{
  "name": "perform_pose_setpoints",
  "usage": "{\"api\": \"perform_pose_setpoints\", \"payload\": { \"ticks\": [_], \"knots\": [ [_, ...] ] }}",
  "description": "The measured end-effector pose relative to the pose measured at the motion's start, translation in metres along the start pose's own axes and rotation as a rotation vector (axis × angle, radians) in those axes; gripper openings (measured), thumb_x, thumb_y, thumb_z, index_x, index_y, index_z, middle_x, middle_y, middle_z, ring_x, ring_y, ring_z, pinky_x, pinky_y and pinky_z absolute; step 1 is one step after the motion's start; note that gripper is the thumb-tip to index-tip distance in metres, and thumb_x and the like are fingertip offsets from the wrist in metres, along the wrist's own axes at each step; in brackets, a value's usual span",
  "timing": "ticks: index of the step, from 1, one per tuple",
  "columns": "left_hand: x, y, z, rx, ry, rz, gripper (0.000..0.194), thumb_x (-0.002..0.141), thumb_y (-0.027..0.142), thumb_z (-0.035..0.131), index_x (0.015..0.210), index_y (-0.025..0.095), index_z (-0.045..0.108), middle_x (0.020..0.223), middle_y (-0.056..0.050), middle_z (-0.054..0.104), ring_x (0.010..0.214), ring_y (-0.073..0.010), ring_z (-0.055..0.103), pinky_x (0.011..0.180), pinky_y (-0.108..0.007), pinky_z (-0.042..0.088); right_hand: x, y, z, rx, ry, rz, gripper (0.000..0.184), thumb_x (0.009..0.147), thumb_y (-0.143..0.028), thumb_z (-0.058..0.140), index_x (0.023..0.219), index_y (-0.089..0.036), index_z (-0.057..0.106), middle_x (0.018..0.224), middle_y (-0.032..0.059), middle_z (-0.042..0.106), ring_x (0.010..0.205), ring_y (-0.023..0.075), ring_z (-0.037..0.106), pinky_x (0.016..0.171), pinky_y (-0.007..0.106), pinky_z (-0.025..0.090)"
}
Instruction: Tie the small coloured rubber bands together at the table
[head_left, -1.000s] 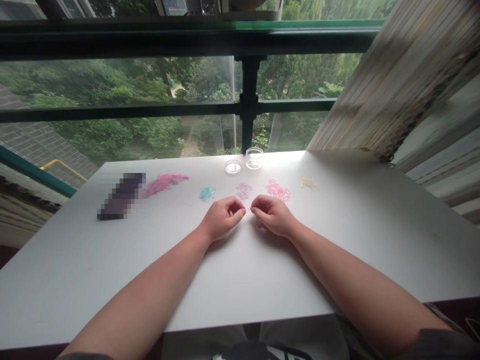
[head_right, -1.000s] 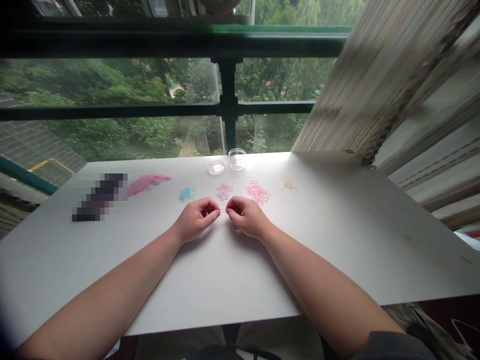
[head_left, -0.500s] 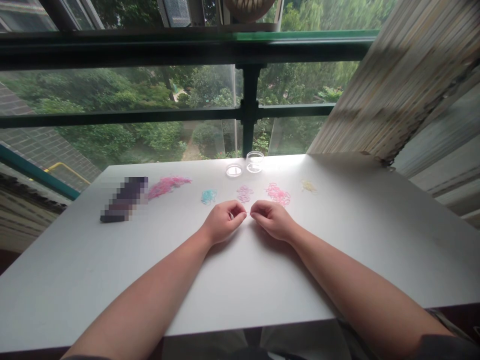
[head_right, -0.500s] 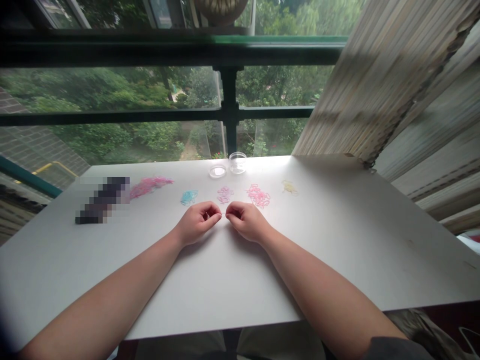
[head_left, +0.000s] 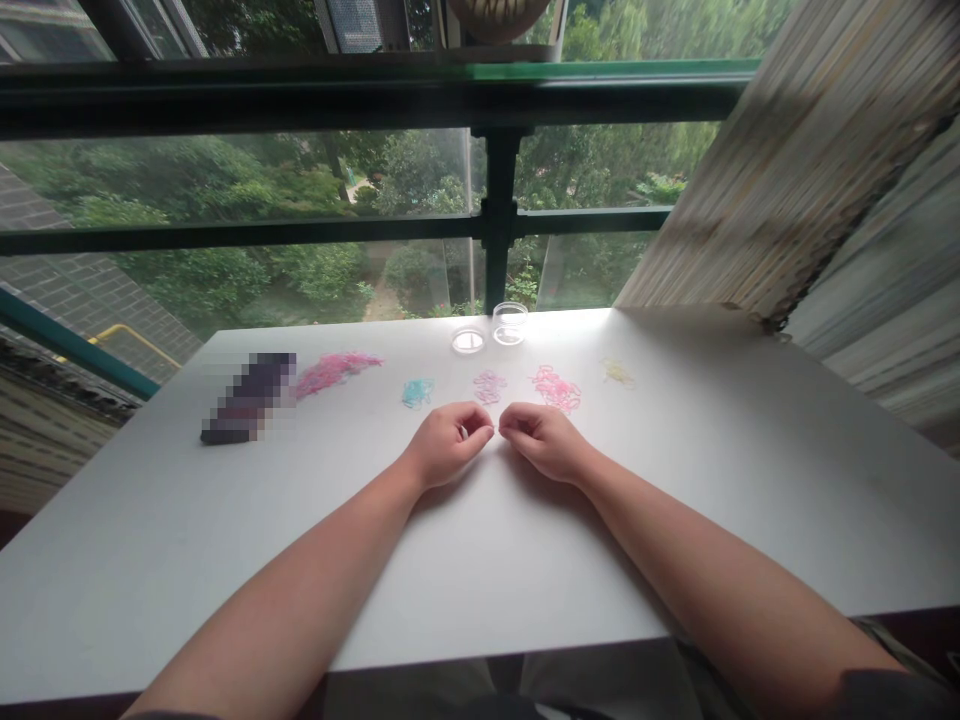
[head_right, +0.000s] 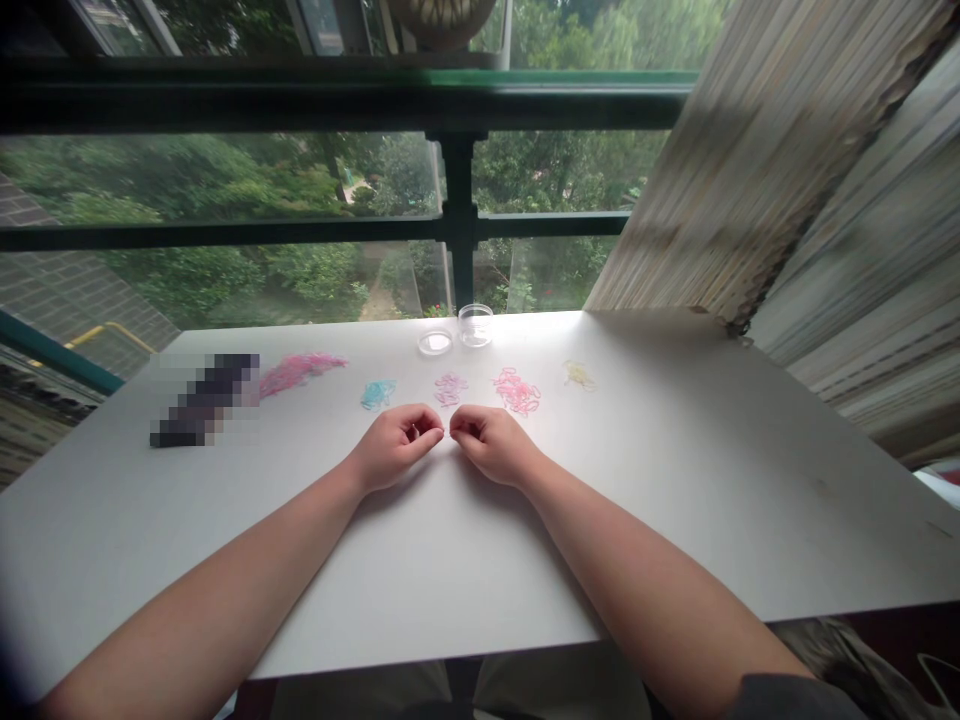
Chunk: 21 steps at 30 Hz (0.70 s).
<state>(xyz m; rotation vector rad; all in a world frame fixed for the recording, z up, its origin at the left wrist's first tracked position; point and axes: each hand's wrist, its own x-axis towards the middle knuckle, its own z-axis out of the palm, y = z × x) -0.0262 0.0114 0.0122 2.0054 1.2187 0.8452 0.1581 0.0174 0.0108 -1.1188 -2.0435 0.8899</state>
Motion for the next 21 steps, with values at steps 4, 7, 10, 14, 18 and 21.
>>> {"api": "perform_pose_setpoints", "payload": {
  "ticks": [4, 7, 10, 14, 18, 21],
  "knots": [
    [-0.0003, 0.0014, -0.0004, -0.007, 0.001, 0.003, 0.015, 0.08, 0.028, 0.05, 0.075, 0.016, 0.059, 0.071, 0.0, 0.059, 0.061, -0.0097, 0.049, 0.056, -0.02, 0.038, -0.0006, -0.0004, 0.0007, 0.087, 0.0, 0.067, 0.009, 0.078, -0.021, 0.049, 0.072, -0.018, 0.056, 0.054, -0.0047, 0.049, 0.047, 0.0082, 0.046, 0.049, 0.02, 0.036],
    [-0.0003, 0.0016, -0.0005, -0.008, 0.001, 0.001, 0.015, 0.08, 0.028, 0.051, 0.075, 0.016, 0.058, 0.071, 0.0, 0.059, 0.061, -0.0099, 0.049, 0.056, -0.02, 0.038, -0.0004, 0.0016, 0.0019, 0.141, -0.016, 0.09, 0.01, 0.078, -0.023, 0.049, 0.075, -0.018, 0.057, 0.052, -0.0044, 0.051, 0.045, 0.0086, 0.047, 0.047, 0.02, 0.037],
    [-0.0003, 0.0016, -0.0004, -0.008, 0.001, 0.003, 0.015, 0.08, 0.028, 0.05, 0.074, 0.016, 0.058, 0.07, 0.0, 0.059, 0.061, -0.0101, 0.049, 0.055, -0.02, 0.038, 0.0001, 0.004, 0.0029, 0.149, -0.006, 0.088, 0.01, 0.078, -0.023, 0.051, 0.076, -0.018, 0.059, 0.054, -0.0035, 0.053, 0.046, 0.0089, 0.049, 0.046, 0.02, 0.037],
    [-0.0003, 0.0015, -0.0004, 0.003, 0.004, 0.008, 0.014, 0.079, 0.027, 0.05, 0.074, 0.016, 0.058, 0.07, 0.0, 0.058, 0.061, -0.0101, 0.048, 0.054, -0.02, 0.038, 0.0006, 0.0047, 0.0031, 0.161, -0.008, 0.09, 0.011, 0.077, -0.023, 0.052, 0.076, -0.017, 0.061, 0.055, -0.003, 0.054, 0.046, 0.009, 0.049, 0.046, 0.02, 0.037],
    [-0.0005, 0.0016, 0.0001, 0.017, -0.009, 0.011, 0.014, 0.079, 0.027, 0.051, 0.074, 0.017, 0.058, 0.071, 0.0, 0.058, 0.062, -0.0103, 0.049, 0.056, -0.021, 0.039, 0.001, 0.0046, 0.0031, 0.151, 0.001, 0.08, 0.01, 0.077, -0.023, 0.053, 0.076, -0.017, 0.061, 0.054, -0.0031, 0.054, 0.046, 0.0088, 0.049, 0.046, 0.02, 0.037],
    [-0.0009, 0.002, 0.0008, 0.014, -0.022, 0.005, 0.015, 0.08, 0.029, 0.051, 0.077, 0.017, 0.06, 0.072, 0.0, 0.06, 0.062, -0.0103, 0.05, 0.057, -0.021, 0.04, 0.0013, 0.0055, 0.0035, 0.147, 0.01, 0.079, 0.01, 0.077, -0.023, 0.053, 0.076, -0.017, 0.062, 0.055, -0.0029, 0.054, 0.047, 0.009, 0.05, 0.047, 0.02, 0.038]
  ]
}}
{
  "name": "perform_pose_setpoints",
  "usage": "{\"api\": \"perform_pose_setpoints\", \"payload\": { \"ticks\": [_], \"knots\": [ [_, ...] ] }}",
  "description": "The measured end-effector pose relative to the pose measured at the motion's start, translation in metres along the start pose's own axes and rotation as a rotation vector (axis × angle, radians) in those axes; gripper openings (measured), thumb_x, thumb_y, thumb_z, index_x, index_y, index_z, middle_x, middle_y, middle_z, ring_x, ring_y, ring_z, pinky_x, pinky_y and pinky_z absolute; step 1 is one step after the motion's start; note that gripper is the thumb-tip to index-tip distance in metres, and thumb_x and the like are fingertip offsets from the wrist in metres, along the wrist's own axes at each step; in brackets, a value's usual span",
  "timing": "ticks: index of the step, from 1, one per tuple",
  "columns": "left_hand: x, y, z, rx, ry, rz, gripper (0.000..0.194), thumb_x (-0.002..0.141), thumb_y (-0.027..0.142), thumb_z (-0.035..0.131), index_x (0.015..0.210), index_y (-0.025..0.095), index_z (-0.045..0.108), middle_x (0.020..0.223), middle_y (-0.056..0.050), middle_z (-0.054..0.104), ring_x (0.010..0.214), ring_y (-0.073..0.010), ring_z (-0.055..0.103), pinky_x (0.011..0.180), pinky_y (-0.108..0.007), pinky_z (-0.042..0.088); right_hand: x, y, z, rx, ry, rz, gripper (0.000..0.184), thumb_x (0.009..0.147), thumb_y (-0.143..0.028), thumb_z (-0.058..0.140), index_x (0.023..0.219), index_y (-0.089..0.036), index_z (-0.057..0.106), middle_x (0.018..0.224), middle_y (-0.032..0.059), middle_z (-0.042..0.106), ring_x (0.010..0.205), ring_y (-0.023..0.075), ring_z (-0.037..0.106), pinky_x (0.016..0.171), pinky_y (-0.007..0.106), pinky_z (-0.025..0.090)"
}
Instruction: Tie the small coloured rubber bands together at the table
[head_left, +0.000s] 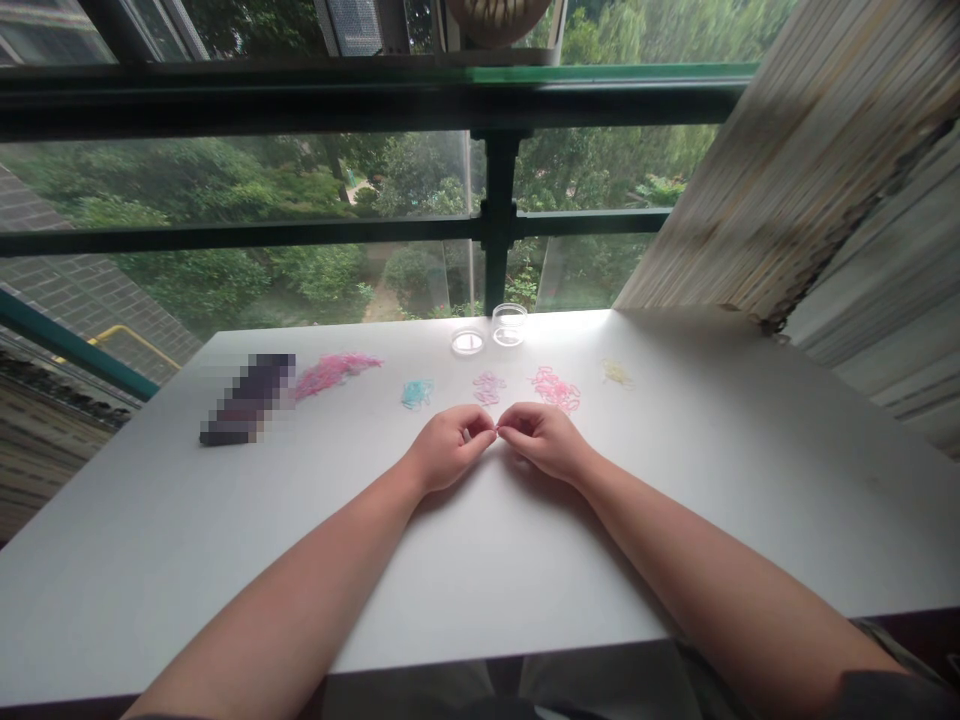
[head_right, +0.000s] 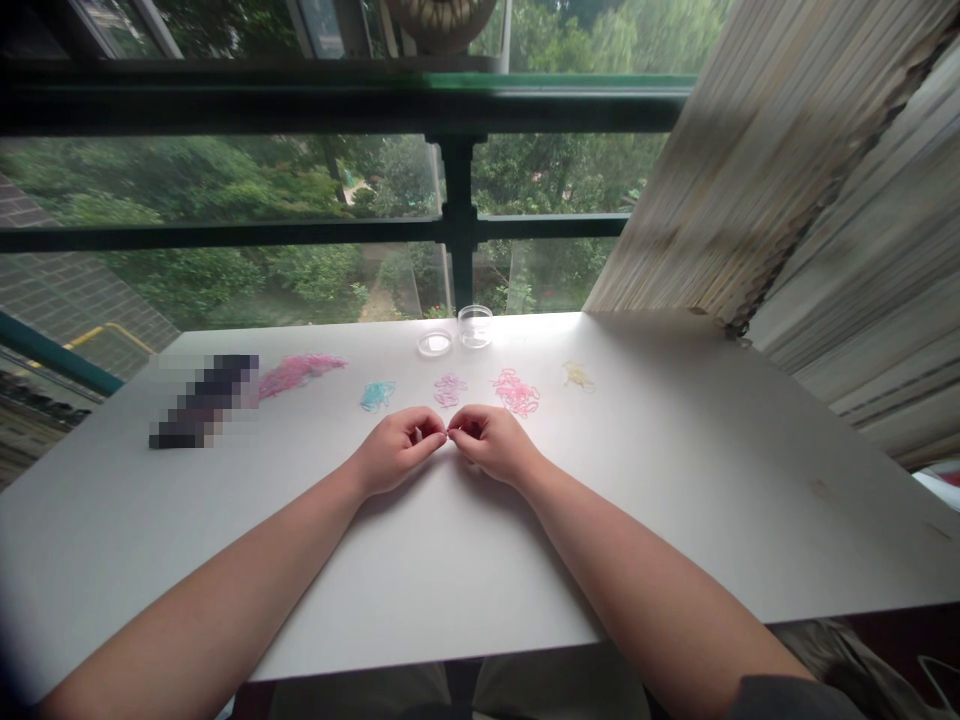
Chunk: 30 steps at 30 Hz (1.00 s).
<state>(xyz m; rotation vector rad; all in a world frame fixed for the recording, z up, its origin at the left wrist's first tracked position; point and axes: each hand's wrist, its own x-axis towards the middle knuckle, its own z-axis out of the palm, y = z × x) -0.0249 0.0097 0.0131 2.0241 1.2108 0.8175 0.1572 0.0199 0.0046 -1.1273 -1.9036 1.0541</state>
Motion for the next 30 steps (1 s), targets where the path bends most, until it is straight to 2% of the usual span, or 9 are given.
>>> {"api": "perform_pose_setpoints", "payload": {
  "ticks": [13, 21, 26, 30],
  "knots": [
    [-0.001, 0.001, 0.0, -0.039, 0.052, -0.04, 0.016, 0.08, 0.031, 0.052, 0.079, 0.017, 0.059, 0.075, -0.001, 0.063, 0.06, -0.0105, 0.051, 0.058, -0.022, 0.041, 0.001, -0.001, 0.001, 0.004, 0.071, 0.033, 0.011, 0.077, -0.025, 0.053, 0.075, -0.018, 0.061, 0.057, -0.0021, 0.055, 0.047, 0.0091, 0.05, 0.046, 0.021, 0.039],
    [-0.001, -0.005, 0.003, -0.063, 0.112, -0.062, 0.022, 0.078, 0.034, 0.054, 0.094, 0.018, 0.058, 0.076, -0.001, 0.062, 0.065, -0.0129, 0.056, 0.063, -0.025, 0.044, 0.003, 0.001, 0.002, 0.024, 0.119, 0.095, 0.013, 0.077, -0.03, 0.053, 0.073, -0.019, 0.059, 0.056, -0.0023, 0.055, 0.043, 0.0101, 0.05, 0.043, 0.022, 0.039],
    [0.0, -0.007, 0.005, -0.107, 0.179, -0.082, 0.025, 0.078, 0.033, 0.055, 0.099, 0.019, 0.054, 0.074, 0.0, 0.061, 0.064, -0.0119, 0.056, 0.065, -0.025, 0.045, 0.008, 0.0, 0.003, -0.128, 0.207, 0.094, 0.016, 0.077, -0.03, 0.051, 0.075, -0.019, 0.062, 0.053, -0.0013, 0.056, 0.045, 0.0115, 0.051, 0.046, 0.023, 0.039],
    [0.001, -0.009, 0.006, -0.112, 0.176, -0.08, 0.024, 0.078, 0.034, 0.055, 0.096, 0.019, 0.054, 0.073, 0.0, 0.061, 0.065, -0.0129, 0.056, 0.065, -0.026, 0.045, 0.015, -0.001, 0.006, -0.286, 0.286, 0.104, 0.016, 0.077, -0.029, 0.05, 0.075, -0.02, 0.064, 0.055, -0.0007, 0.058, 0.049, 0.0122, 0.052, 0.051, 0.023, 0.038]
  ]
}}
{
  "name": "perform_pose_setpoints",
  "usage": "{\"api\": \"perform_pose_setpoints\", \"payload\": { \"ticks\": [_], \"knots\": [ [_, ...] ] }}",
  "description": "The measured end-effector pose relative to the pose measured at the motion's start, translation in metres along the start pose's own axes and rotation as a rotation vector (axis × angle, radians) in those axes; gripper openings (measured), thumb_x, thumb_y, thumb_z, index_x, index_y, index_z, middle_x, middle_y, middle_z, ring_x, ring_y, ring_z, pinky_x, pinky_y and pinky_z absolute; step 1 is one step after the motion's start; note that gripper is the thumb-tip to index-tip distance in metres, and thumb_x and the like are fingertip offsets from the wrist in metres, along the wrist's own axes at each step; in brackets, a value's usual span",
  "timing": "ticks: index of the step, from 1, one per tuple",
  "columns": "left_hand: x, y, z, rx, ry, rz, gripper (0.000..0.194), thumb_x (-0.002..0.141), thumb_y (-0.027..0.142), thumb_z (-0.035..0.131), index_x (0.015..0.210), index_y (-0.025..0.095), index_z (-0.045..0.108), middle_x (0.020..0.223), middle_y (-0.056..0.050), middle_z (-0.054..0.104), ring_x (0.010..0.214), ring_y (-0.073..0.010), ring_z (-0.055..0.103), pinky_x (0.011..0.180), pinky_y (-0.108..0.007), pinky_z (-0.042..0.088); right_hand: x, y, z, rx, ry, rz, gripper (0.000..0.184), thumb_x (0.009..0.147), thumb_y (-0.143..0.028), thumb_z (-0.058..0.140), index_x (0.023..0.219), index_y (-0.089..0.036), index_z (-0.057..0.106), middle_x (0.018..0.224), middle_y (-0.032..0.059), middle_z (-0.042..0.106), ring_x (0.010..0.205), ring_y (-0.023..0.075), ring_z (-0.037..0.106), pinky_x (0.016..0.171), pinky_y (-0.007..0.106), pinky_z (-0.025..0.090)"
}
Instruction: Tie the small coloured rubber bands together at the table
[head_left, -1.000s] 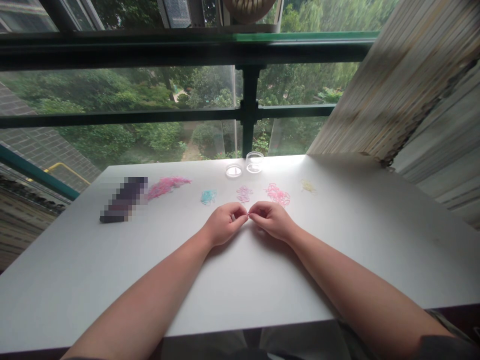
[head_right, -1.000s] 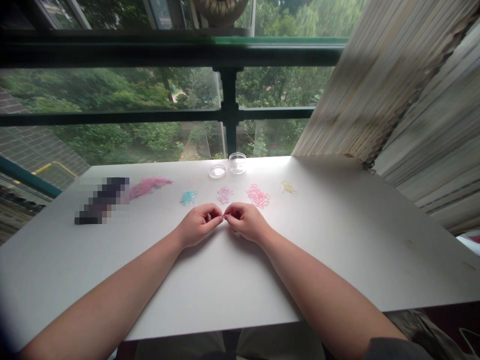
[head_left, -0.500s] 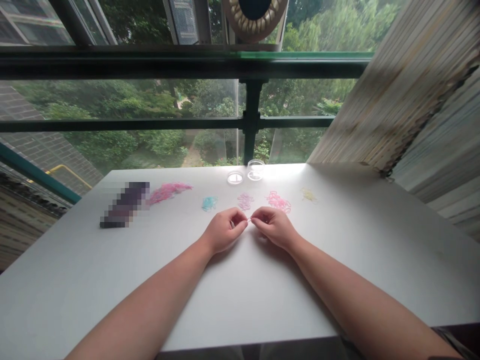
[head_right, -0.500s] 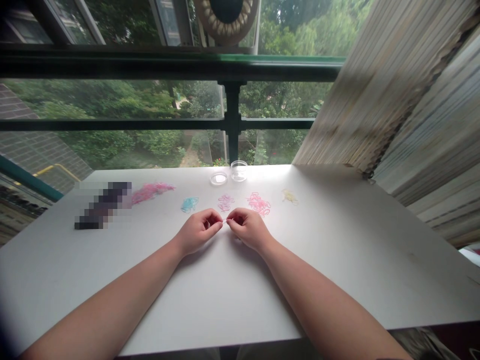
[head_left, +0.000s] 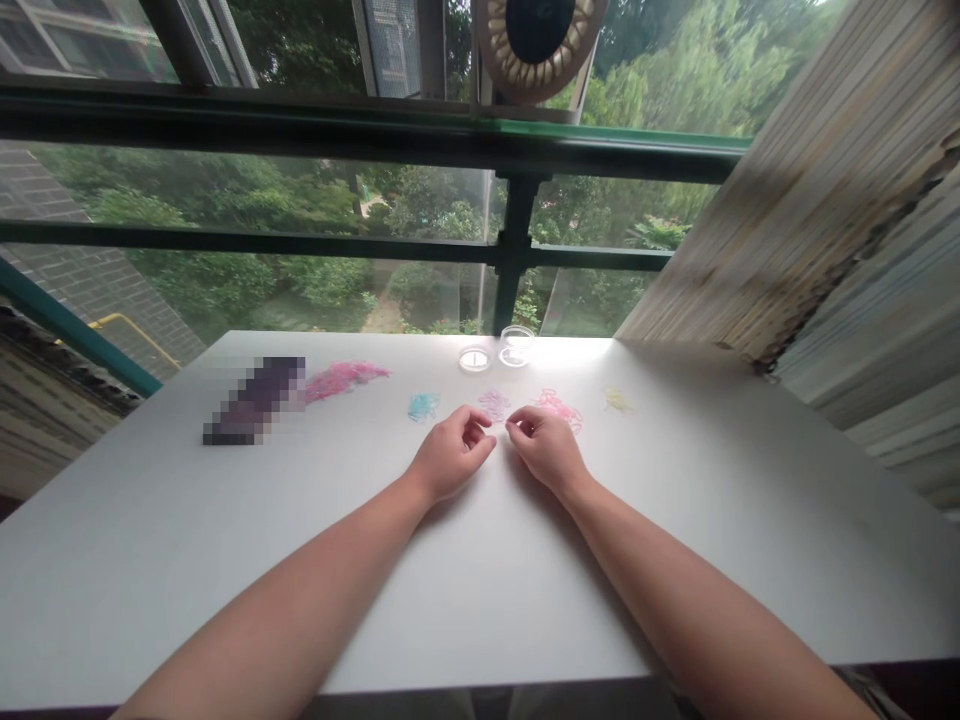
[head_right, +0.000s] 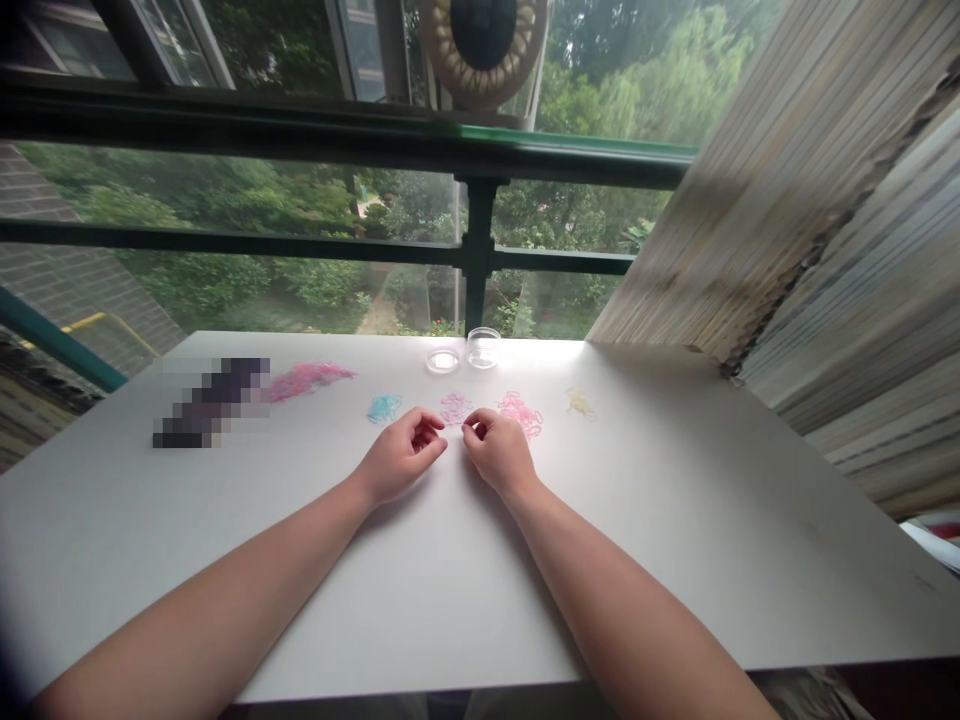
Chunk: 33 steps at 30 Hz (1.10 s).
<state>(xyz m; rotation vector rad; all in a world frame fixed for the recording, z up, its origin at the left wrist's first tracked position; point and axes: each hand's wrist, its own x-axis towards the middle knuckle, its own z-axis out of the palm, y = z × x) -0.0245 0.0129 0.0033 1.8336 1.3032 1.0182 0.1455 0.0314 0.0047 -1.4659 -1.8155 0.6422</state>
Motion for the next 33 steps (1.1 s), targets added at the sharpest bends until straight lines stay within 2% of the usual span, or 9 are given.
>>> {"api": "perform_pose_setpoints", "payload": {
  "ticks": [11, 22, 29, 33],
  "knots": [
    [0.003, 0.0, -0.001, 0.016, -0.008, 0.016, 0.017, 0.08, 0.034, 0.051, 0.085, 0.018, 0.054, 0.081, -0.002, 0.063, 0.069, -0.0136, 0.056, 0.065, -0.026, 0.045, 0.018, -0.005, 0.014, -0.238, 0.064, 0.039, 0.018, 0.078, -0.023, 0.049, 0.08, -0.021, 0.066, 0.065, 0.0026, 0.065, 0.058, 0.015, 0.056, 0.057, 0.025, 0.038],
    [0.001, -0.001, -0.002, 0.027, -0.003, 0.032, 0.017, 0.079, 0.033, 0.051, 0.083, 0.018, 0.055, 0.077, -0.001, 0.062, 0.066, -0.013, 0.054, 0.064, -0.025, 0.043, 0.019, -0.002, 0.013, -0.276, 0.045, 0.011, 0.021, 0.078, -0.021, 0.049, 0.084, -0.019, 0.069, 0.078, 0.0067, 0.069, 0.071, 0.0181, 0.061, 0.066, 0.027, 0.042],
    [0.0, 0.0, -0.003, 0.035, -0.018, 0.023, 0.017, 0.079, 0.034, 0.051, 0.082, 0.018, 0.055, 0.075, -0.001, 0.061, 0.064, -0.013, 0.053, 0.062, -0.026, 0.043, 0.018, -0.003, 0.011, -0.253, 0.022, 0.018, 0.02, 0.077, -0.019, 0.051, 0.081, -0.018, 0.07, 0.08, 0.0077, 0.07, 0.075, 0.0197, 0.061, 0.067, 0.028, 0.042],
    [0.0, 0.002, -0.004, 0.037, -0.022, 0.021, 0.017, 0.078, 0.034, 0.051, 0.082, 0.018, 0.056, 0.075, -0.001, 0.061, 0.064, -0.0132, 0.053, 0.062, -0.025, 0.043, 0.018, 0.0, 0.01, -0.221, 0.015, 0.03, 0.02, 0.076, -0.02, 0.051, 0.084, -0.018, 0.07, 0.076, 0.006, 0.069, 0.07, 0.0176, 0.06, 0.065, 0.027, 0.042]
  ]
}}
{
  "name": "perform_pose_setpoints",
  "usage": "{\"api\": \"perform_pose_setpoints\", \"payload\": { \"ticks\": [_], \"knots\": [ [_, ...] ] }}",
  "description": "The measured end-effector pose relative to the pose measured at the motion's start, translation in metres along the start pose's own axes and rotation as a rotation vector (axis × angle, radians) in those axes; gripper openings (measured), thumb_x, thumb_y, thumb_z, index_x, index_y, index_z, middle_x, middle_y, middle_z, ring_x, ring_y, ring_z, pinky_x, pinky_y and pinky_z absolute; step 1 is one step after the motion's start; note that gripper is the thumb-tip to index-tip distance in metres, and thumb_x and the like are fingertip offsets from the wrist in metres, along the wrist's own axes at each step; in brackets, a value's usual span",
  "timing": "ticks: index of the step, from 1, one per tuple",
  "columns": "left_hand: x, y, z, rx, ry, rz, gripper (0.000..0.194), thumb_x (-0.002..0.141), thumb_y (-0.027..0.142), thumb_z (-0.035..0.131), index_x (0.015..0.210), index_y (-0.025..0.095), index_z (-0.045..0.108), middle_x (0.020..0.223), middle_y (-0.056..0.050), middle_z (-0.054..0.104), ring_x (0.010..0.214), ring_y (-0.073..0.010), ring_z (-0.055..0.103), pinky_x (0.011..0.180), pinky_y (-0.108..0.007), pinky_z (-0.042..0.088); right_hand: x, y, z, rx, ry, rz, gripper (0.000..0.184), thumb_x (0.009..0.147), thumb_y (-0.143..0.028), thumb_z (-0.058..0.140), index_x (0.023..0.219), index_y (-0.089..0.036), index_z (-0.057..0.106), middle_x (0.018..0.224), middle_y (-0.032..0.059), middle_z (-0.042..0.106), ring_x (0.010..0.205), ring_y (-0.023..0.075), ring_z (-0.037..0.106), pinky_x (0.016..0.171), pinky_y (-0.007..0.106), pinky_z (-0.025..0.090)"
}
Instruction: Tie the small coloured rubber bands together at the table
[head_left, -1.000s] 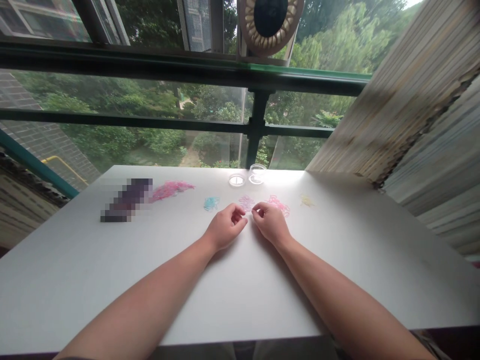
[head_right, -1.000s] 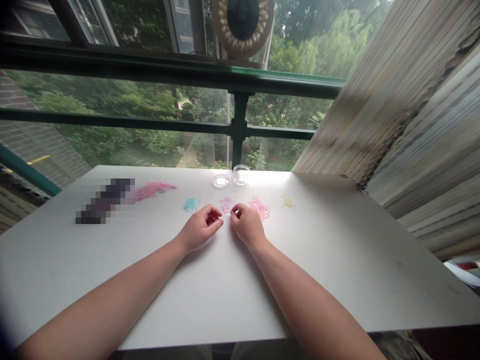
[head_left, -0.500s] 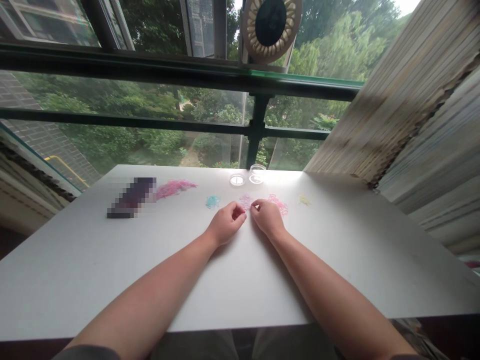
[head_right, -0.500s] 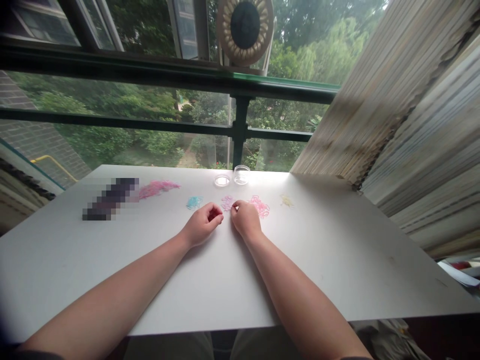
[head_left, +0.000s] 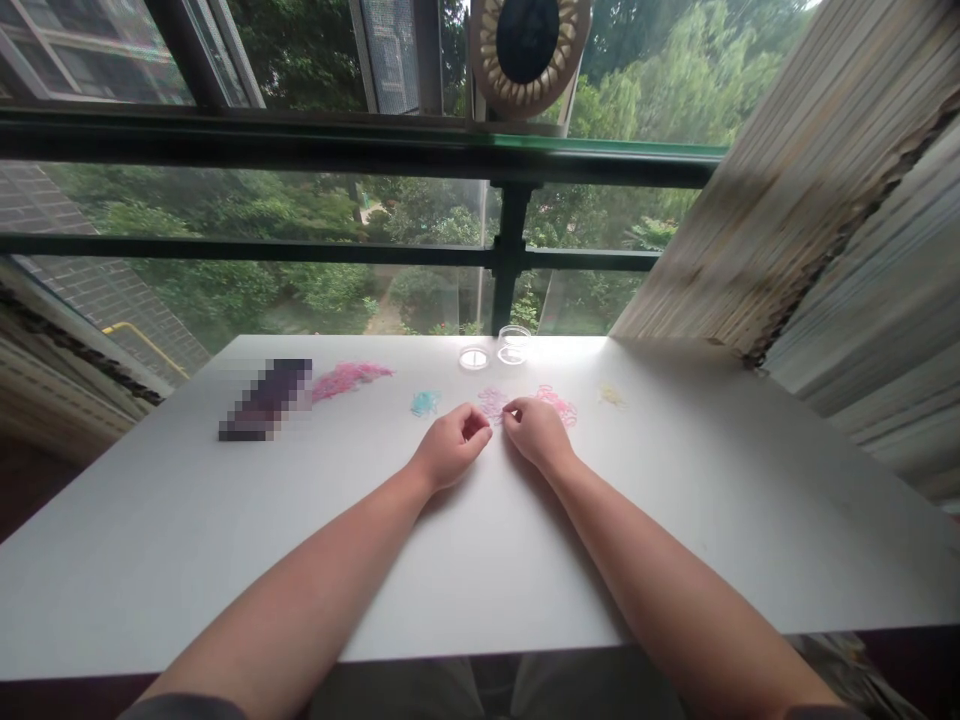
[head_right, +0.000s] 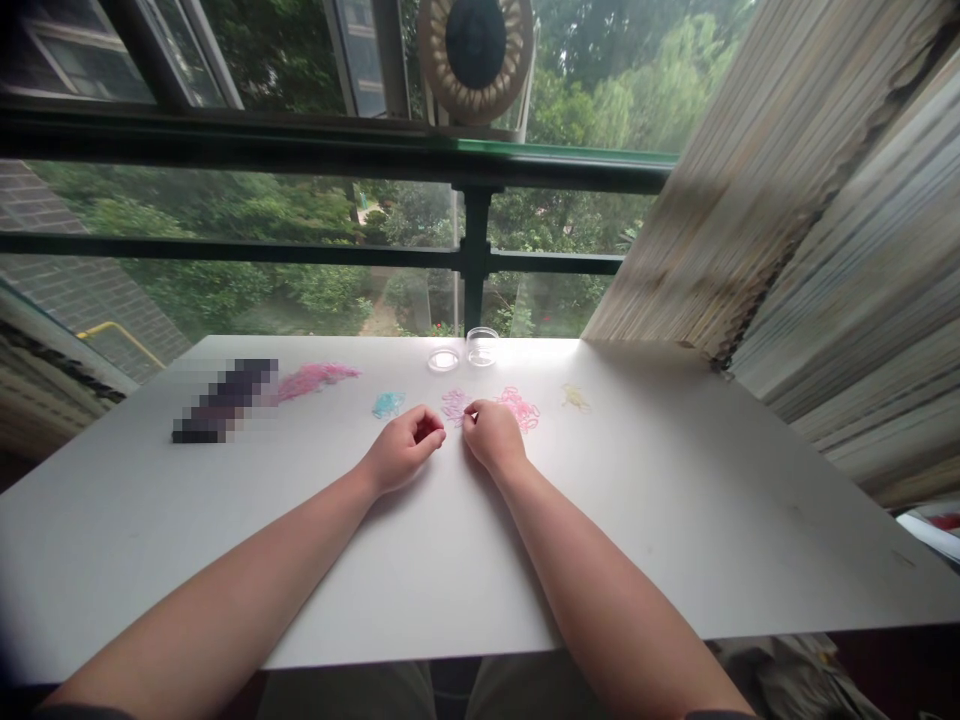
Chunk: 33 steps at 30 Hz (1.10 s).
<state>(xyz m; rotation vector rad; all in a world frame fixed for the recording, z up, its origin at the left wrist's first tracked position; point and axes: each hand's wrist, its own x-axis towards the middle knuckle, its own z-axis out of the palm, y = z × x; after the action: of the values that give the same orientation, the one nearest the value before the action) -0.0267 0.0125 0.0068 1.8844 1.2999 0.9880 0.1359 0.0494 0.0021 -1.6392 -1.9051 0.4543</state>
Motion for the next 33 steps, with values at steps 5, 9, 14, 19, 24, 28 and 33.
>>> {"api": "perform_pose_setpoints", "payload": {
  "ticks": [5, 9, 14, 19, 24, 28, 33],
  "knots": [
    [-0.0012, 0.0037, -0.0004, 0.024, -0.04, 0.002, 0.016, 0.078, 0.032, 0.051, 0.079, 0.018, 0.058, 0.075, -0.001, 0.062, 0.065, -0.0129, 0.054, 0.061, -0.024, 0.042, -0.0006, 0.0068, -0.0022, 0.07, -0.018, -0.008, 0.024, 0.075, -0.019, 0.05, 0.089, -0.017, 0.069, 0.068, 0.0036, 0.066, 0.061, 0.0144, 0.058, 0.061, 0.025, 0.041],
    [-0.0019, 0.0057, -0.0009, 0.042, -0.083, 0.006, 0.015, 0.078, 0.031, 0.051, 0.079, 0.018, 0.059, 0.076, -0.001, 0.063, 0.065, -0.013, 0.054, 0.06, -0.024, 0.042, -0.004, 0.0096, -0.0048, 0.179, -0.027, -0.009, 0.024, 0.076, -0.019, 0.045, 0.092, -0.017, 0.063, 0.064, 0.0013, 0.065, 0.058, 0.0136, 0.057, 0.059, 0.025, 0.041],
    [-0.0026, 0.0058, -0.0019, 0.05, -0.114, 0.015, 0.015, 0.078, 0.031, 0.052, 0.08, 0.018, 0.059, 0.076, -0.001, 0.063, 0.064, -0.012, 0.053, 0.059, -0.023, 0.041, -0.008, 0.0107, -0.0061, 0.33, -0.092, -0.032, 0.021, 0.075, -0.017, 0.043, 0.092, -0.019, 0.054, 0.068, -0.0013, 0.067, 0.051, 0.0106, 0.055, 0.058, 0.024, 0.042],
    [-0.003, 0.0062, -0.0015, 0.051, -0.121, 0.022, 0.015, 0.078, 0.031, 0.052, 0.079, 0.018, 0.059, 0.075, 0.0, 0.063, 0.063, -0.0115, 0.052, 0.058, -0.022, 0.041, -0.0083, 0.0105, -0.0048, 0.381, -0.11, -0.06, 0.017, 0.074, -0.018, 0.045, 0.09, -0.019, 0.053, 0.076, 0.0005, 0.069, 0.046, 0.0089, 0.052, 0.053, 0.023, 0.041],
    [-0.003, 0.0064, -0.0008, 0.069, -0.132, 0.015, 0.016, 0.078, 0.031, 0.052, 0.079, 0.018, 0.059, 0.074, -0.001, 0.062, 0.062, -0.0114, 0.051, 0.057, -0.022, 0.04, -0.0081, 0.0106, -0.0056, 0.379, -0.106, -0.085, 0.013, 0.072, -0.017, 0.044, 0.078, -0.018, 0.055, 0.077, 0.001, 0.067, 0.047, 0.0091, 0.052, 0.051, 0.023, 0.04],
    [-0.0031, 0.0067, -0.0009, 0.071, -0.142, 0.003, 0.016, 0.077, 0.031, 0.052, 0.078, 0.017, 0.059, 0.074, -0.001, 0.063, 0.062, -0.0113, 0.051, 0.058, -0.022, 0.04, -0.0076, 0.0102, -0.0088, 0.358, -0.066, -0.123, 0.019, 0.067, -0.011, 0.041, 0.073, -0.018, 0.057, 0.072, 0.0005, 0.065, 0.059, 0.0117, 0.055, 0.059, 0.024, 0.042],
    [-0.004, 0.0083, -0.0018, 0.053, -0.122, 0.013, 0.015, 0.077, 0.03, 0.052, 0.078, 0.017, 0.059, 0.073, -0.001, 0.062, 0.062, -0.011, 0.051, 0.058, -0.022, 0.04, -0.0098, 0.0105, -0.0101, 0.346, -0.113, -0.102, 0.017, 0.066, -0.012, 0.04, 0.07, -0.018, 0.055, 0.064, -0.0006, 0.06, 0.053, 0.0113, 0.051, 0.052, 0.023, 0.038]
  ]
}}
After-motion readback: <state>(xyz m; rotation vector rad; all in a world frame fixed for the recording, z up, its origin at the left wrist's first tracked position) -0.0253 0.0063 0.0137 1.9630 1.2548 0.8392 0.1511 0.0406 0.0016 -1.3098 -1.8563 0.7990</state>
